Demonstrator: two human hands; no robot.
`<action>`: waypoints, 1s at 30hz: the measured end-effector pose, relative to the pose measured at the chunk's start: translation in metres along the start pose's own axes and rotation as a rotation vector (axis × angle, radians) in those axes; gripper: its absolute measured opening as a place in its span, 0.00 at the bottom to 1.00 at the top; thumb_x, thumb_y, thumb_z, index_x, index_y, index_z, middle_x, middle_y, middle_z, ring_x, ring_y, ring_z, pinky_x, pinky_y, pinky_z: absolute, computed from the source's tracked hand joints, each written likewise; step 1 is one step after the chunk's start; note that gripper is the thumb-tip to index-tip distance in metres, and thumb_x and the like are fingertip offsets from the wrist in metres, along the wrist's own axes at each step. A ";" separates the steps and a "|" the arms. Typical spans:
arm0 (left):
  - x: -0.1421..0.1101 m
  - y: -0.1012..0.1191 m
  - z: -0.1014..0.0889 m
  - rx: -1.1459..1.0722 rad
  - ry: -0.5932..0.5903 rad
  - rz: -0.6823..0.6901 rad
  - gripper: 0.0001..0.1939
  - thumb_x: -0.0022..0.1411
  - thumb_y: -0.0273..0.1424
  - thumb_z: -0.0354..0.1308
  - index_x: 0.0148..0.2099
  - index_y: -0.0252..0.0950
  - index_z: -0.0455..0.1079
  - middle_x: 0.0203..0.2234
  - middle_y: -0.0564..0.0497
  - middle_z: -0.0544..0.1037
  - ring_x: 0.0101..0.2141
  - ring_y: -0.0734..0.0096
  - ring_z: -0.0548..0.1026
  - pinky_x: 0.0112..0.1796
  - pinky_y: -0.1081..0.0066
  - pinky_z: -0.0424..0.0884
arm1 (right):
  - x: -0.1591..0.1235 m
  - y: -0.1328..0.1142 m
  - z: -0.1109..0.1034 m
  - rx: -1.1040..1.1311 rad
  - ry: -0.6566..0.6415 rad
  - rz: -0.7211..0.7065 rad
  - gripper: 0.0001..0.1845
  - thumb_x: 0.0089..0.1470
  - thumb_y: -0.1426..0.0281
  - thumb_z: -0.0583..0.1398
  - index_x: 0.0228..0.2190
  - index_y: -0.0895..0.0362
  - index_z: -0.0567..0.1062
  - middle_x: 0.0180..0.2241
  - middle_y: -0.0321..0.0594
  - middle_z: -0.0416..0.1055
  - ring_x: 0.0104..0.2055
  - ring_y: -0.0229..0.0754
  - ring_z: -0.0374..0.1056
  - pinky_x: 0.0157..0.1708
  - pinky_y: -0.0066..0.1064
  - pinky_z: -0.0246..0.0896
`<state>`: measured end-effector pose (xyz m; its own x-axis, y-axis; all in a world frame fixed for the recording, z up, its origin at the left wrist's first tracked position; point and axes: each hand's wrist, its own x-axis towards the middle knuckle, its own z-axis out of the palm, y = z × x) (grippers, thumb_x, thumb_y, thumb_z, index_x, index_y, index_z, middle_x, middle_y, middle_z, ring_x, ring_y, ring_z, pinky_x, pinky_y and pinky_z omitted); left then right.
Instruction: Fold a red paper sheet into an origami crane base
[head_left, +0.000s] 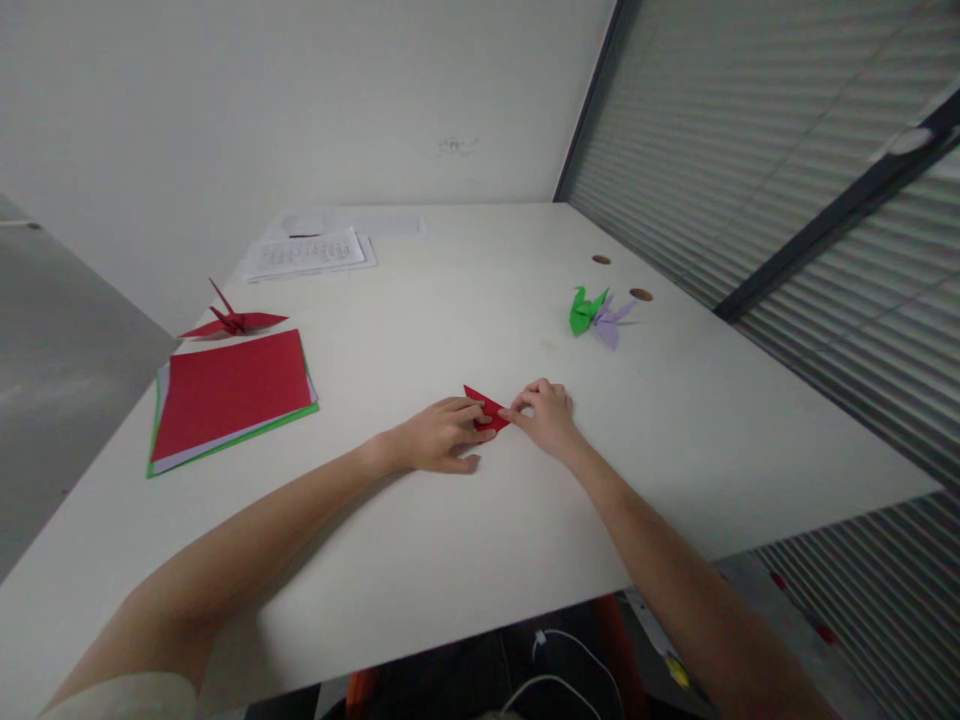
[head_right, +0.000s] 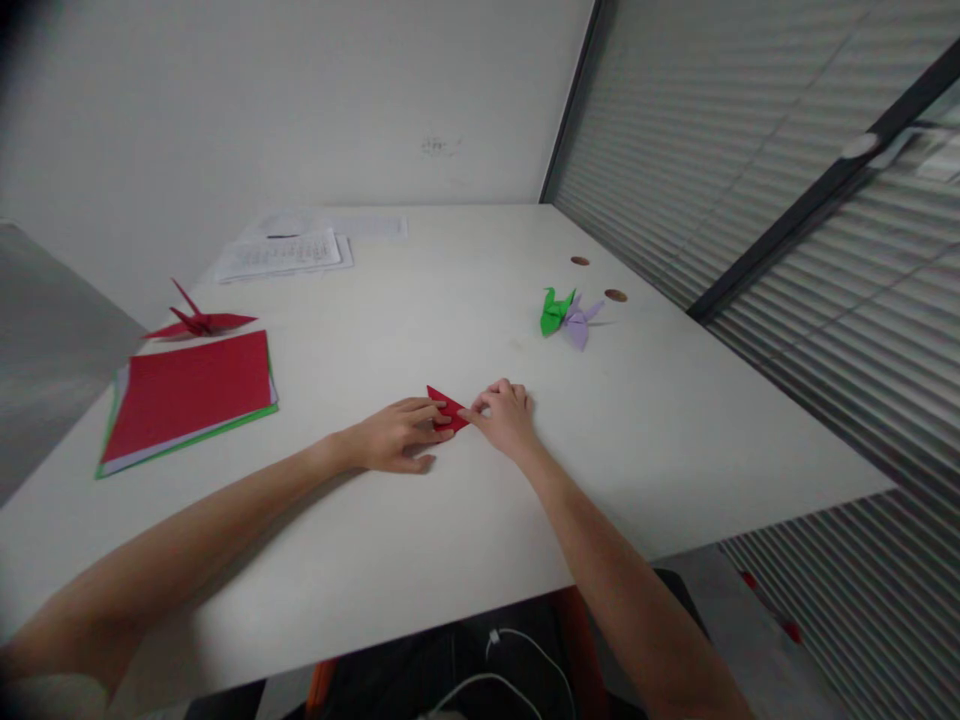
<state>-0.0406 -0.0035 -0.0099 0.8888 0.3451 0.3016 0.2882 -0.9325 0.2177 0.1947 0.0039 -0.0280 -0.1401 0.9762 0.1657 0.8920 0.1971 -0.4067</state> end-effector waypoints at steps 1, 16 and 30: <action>0.000 0.000 0.000 0.001 0.004 0.000 0.22 0.61 0.38 0.55 0.56 0.34 0.69 0.47 0.41 0.72 0.49 0.54 0.70 0.52 0.55 0.68 | 0.000 -0.001 -0.001 -0.017 0.012 0.018 0.18 0.54 0.51 0.60 0.25 0.52 0.78 0.42 0.43 0.66 0.49 0.52 0.58 0.49 0.46 0.51; -0.001 0.001 -0.003 0.027 -0.046 -0.014 0.20 0.62 0.37 0.55 0.54 0.35 0.71 0.46 0.42 0.72 0.48 0.55 0.70 0.52 0.57 0.68 | 0.008 0.010 -0.010 -0.001 0.039 0.140 0.18 0.49 0.52 0.63 0.22 0.53 0.75 0.42 0.43 0.67 0.48 0.54 0.58 0.48 0.48 0.49; -0.001 -0.001 0.000 0.028 -0.011 0.004 0.19 0.61 0.37 0.56 0.53 0.37 0.71 0.44 0.43 0.71 0.46 0.57 0.70 0.50 0.57 0.69 | -0.002 -0.006 -0.011 -0.015 -0.137 -0.023 0.19 0.46 0.49 0.65 0.28 0.51 0.76 0.43 0.43 0.65 0.50 0.53 0.57 0.51 0.46 0.48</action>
<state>-0.0418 -0.0033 -0.0099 0.8938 0.3403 0.2922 0.2942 -0.9365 0.1908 0.1939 -0.0002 -0.0160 -0.2171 0.9749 0.0502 0.8940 0.2192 -0.3908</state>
